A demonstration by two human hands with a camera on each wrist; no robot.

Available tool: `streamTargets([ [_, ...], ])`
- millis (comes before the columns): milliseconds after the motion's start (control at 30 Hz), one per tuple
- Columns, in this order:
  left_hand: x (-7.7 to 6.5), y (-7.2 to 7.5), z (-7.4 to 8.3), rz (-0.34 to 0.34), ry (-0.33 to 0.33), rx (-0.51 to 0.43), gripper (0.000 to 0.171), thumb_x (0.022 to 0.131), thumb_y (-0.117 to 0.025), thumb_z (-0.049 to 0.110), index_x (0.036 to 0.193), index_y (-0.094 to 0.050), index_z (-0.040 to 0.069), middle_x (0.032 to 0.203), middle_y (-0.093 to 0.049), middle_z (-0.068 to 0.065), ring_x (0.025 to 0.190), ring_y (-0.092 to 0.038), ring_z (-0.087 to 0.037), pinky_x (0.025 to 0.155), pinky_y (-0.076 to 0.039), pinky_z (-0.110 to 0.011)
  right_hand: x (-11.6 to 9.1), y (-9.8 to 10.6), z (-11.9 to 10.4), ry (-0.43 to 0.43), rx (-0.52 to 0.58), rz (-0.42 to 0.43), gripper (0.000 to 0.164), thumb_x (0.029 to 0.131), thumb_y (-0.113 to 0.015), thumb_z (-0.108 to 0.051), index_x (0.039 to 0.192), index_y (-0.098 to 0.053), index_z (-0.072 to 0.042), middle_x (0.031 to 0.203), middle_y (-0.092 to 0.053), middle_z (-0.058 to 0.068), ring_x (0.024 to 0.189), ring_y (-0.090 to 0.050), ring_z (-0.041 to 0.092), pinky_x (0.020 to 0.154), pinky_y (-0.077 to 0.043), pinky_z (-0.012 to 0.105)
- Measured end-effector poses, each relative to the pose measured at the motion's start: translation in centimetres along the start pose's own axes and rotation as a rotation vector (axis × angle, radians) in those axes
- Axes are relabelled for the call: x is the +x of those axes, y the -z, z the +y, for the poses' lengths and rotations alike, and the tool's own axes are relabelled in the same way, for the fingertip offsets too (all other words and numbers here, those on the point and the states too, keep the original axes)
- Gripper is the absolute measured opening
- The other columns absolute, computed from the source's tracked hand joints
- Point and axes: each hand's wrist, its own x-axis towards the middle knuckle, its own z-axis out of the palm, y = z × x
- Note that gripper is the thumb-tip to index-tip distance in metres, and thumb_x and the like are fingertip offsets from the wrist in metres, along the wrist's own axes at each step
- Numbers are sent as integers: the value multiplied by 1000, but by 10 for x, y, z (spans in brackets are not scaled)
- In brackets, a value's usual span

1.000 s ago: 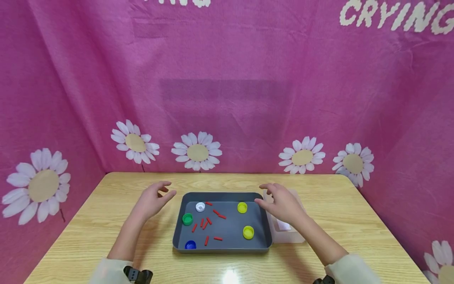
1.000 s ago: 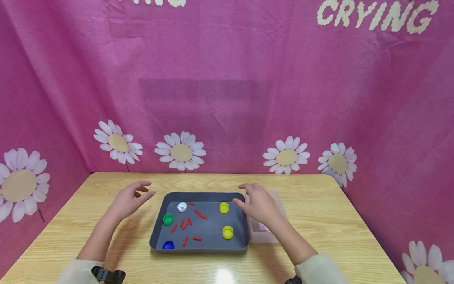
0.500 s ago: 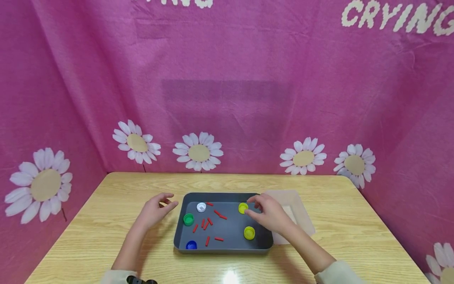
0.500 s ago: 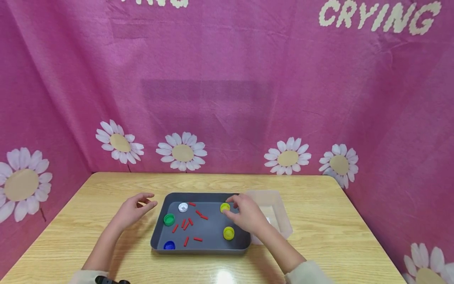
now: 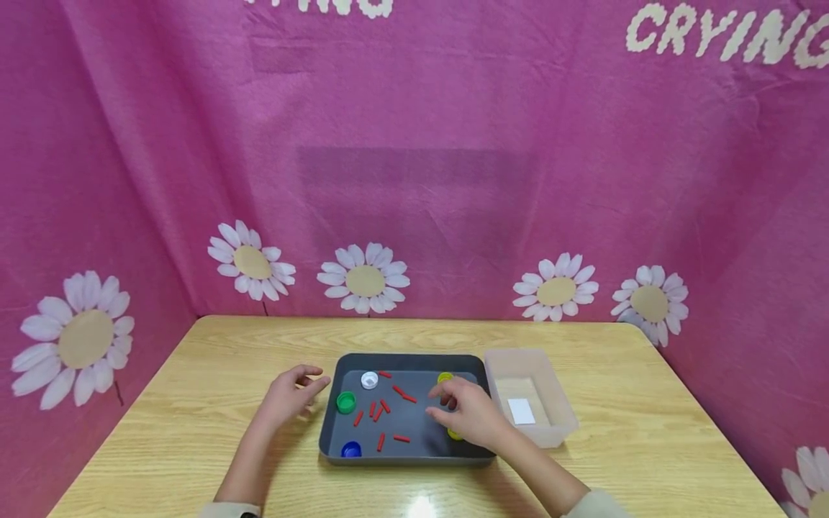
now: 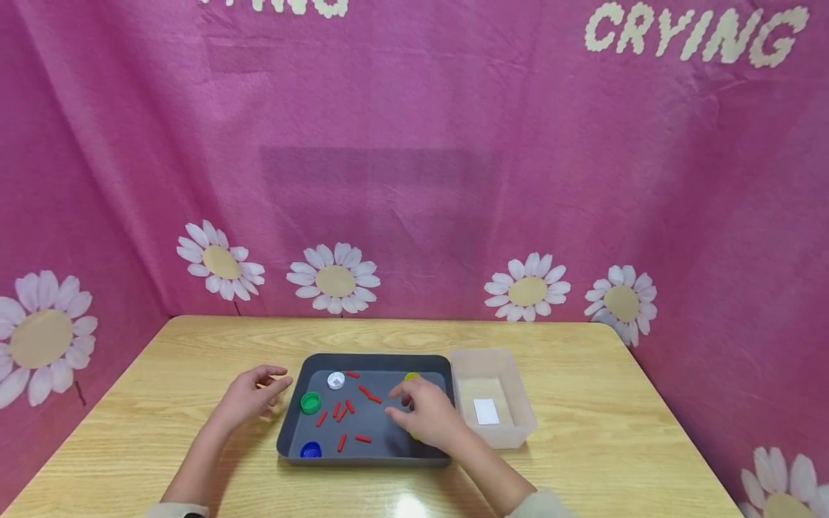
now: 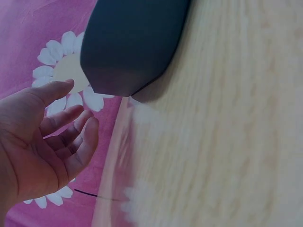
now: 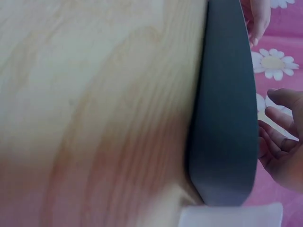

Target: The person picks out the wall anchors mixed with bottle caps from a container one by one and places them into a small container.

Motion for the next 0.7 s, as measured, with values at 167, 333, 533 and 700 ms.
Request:
streamTargets([
  [167,-1,-5,-2,-3,42,-31,41,88,-64,24,118,-58,-3,87,-56,-11,65,-54,-16,55,-55,-30,0,-12,-4,23,15,-37,16,81,-71,-17,93,-69,-7,82,-62,1,69,-53,9,62,-44,19],
  [333,-2,-8,-3,-12,79,-63,41,88,-64,25,118,-58,-2,86,-57,-11,63,-55,-16,56,-54,-30,2,-22,-6,26,35,-83,12,82,-71,-17,90,-69,-9,81,-61,-2,70,-54,7,61,-44,18],
  [533,-1,-15,-7,-27,85,-123,41,88,-65,24,118,-58,-2,90,-61,-13,65,-61,-16,57,-55,-33,5,-34,-9,35,51,-126,11,81,-71,-17,87,-69,-8,78,-59,0,68,-51,4,59,-43,17],
  [700,-1,-19,-8,-42,80,-150,41,87,-65,21,119,-57,-4,89,-60,-13,64,-61,-15,55,-55,-33,9,-43,-12,43,67,-134,10,80,-73,-15,84,-69,-7,75,-58,0,65,-47,1,58,-41,16],
])
